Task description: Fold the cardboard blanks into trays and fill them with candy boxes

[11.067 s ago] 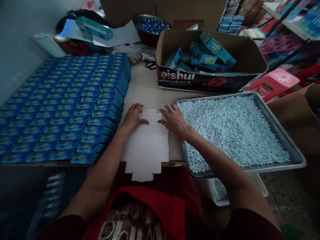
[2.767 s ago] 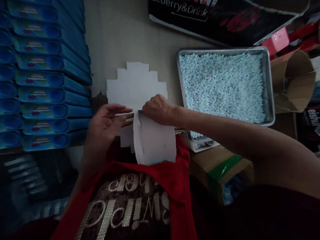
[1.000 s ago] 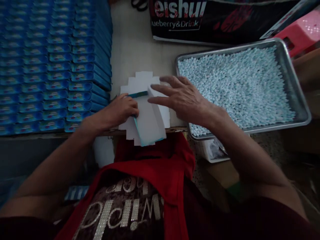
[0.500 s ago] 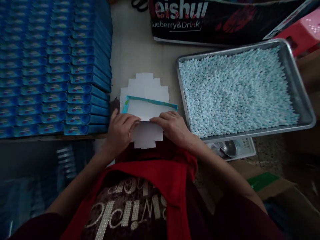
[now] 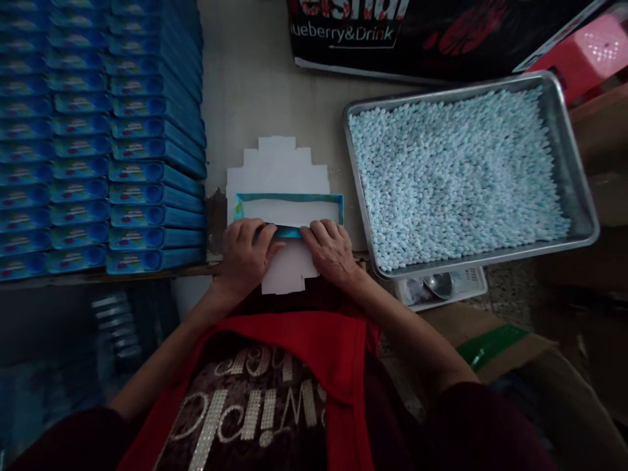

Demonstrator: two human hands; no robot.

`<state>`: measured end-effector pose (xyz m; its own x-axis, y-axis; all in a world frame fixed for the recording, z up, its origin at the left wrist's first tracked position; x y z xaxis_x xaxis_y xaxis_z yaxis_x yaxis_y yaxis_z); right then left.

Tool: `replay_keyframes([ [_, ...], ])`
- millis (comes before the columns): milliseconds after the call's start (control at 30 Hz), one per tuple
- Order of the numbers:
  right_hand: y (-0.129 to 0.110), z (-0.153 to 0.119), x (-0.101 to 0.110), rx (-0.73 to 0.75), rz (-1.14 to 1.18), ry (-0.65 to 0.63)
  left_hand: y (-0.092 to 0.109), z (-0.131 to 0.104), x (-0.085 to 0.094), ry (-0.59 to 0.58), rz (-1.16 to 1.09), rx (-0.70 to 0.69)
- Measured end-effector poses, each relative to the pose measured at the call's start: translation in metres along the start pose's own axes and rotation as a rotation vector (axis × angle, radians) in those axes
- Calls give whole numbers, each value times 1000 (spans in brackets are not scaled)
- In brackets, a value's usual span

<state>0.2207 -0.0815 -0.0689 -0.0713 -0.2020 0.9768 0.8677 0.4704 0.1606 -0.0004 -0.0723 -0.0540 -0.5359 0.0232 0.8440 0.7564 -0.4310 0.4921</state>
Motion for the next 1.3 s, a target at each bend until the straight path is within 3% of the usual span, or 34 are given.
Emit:
replay_keyframes([
  [167, -3, 17, 13, -18, -71, -111, -6, 5, -7, -158, 172, 24],
  [367, -8, 36, 29, -126, -33, -310, -9, 21, -5, -157, 91, 27],
  [467, -7, 35, 37, -94, -14, -344, -12, 12, -3, -85, 57, -62],
  [533, 3, 29, 48, 49, 30, -307, -15, 3, 3, 65, -6, -140],
  [633, 51, 29, 82, 146, 34, -126, -22, 0, 18, 426, -175, -184],
  [700, 105, 49, 116, 36, -45, 81, -32, 18, 25, 593, -269, -84],
  [733, 135, 67, 135, -49, -84, 186, -38, 34, 27, 602, -290, -10],
  [767, 165, 89, 153, -116, -121, 278, -45, 54, 27, 558, -292, 66],
  [833, 214, 138, 183, -186, -169, 362, -57, 100, 26, 358, -236, 173],
  [900, 237, 180, 198, -255, -163, 419, -68, 143, 23, 148, -152, 234],
  [933, 237, 195, 197, -276, -142, 444, -73, 160, 22, 46, -115, 255],
  [1000, 215, 209, 180, -242, -89, 430, -80, 182, 21, -140, -62, 287],
  [1067, 176, 202, 144, -106, -65, 276, -84, 189, 20, -256, -33, 307],
  [1167, 123, 169, 82, 43, -62, -14, -85, 183, 18, -241, -12, 303],
  [1300, 103, 134, 31, -8, -40, -59, -81, 170, 13, -84, -30, 237],
])
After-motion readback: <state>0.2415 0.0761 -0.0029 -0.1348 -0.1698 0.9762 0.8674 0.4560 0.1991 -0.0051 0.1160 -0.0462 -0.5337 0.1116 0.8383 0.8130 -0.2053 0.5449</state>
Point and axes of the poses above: each hand's wrist, its own z-axis towards the middle knuckle, its own x-axis out of the back of the hand, y = z × x, the point moved 1 cm from there along z, towards the middle knuckle, and after that the axes turned 15 degrees about -z, right-handed, at the moved point
